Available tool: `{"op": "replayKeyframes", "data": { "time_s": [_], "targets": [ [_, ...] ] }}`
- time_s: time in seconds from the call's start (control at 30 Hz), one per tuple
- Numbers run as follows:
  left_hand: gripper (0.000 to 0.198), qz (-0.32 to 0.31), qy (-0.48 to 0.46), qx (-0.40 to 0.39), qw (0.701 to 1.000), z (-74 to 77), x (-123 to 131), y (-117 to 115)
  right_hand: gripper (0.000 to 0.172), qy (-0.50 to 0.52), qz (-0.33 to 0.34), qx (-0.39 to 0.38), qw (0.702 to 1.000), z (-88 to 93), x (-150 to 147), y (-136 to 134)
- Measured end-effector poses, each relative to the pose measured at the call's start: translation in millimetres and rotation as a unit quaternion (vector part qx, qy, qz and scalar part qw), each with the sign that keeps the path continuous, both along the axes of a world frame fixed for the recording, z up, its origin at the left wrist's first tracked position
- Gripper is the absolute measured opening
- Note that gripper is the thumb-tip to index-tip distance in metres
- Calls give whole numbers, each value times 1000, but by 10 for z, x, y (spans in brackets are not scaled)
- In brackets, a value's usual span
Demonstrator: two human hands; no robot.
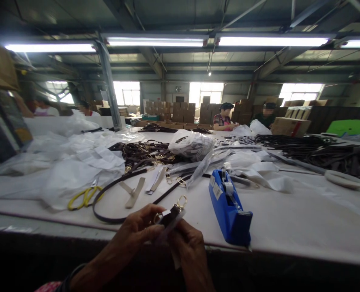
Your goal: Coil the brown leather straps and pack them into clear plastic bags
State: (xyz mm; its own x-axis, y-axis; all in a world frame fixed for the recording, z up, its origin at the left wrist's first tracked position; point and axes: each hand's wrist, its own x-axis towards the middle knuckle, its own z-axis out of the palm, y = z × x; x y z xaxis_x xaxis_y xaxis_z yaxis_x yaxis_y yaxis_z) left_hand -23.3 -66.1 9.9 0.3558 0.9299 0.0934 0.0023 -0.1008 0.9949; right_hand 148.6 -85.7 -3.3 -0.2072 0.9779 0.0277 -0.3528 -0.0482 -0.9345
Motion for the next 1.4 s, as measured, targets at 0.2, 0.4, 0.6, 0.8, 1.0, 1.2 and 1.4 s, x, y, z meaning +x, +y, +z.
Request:
{"op": "replayKeyframes", "data": {
  "time_s": [0.2,0.4,0.6,0.8,1.0,1.2,1.4],
  "targets": [
    [21,94,144,96,981,153,95,133,50,-26,-87,5,996,-184,218,129],
    [10,70,254,206,942,88,204,406,32,-195,1,154,969,-127,397,118],
    [6,-2,335,316,888,-141,217,559,30,-456,-83,367,806,-324,288,185],
    [12,-8,317,304,898,-98,152,594,20,-453,-100,406,787,-428,333,225],
    [13,-11,338,304,891,-92,137,635,42,-443,-143,430,774,-423,425,346],
    [5,-34,405,353,843,-69,176,628,20,-480,-126,404,768,-250,386,511],
    [10,-17,421,347,838,-47,180,667,15,-567,-139,348,734,-186,284,620]
  ]
}}
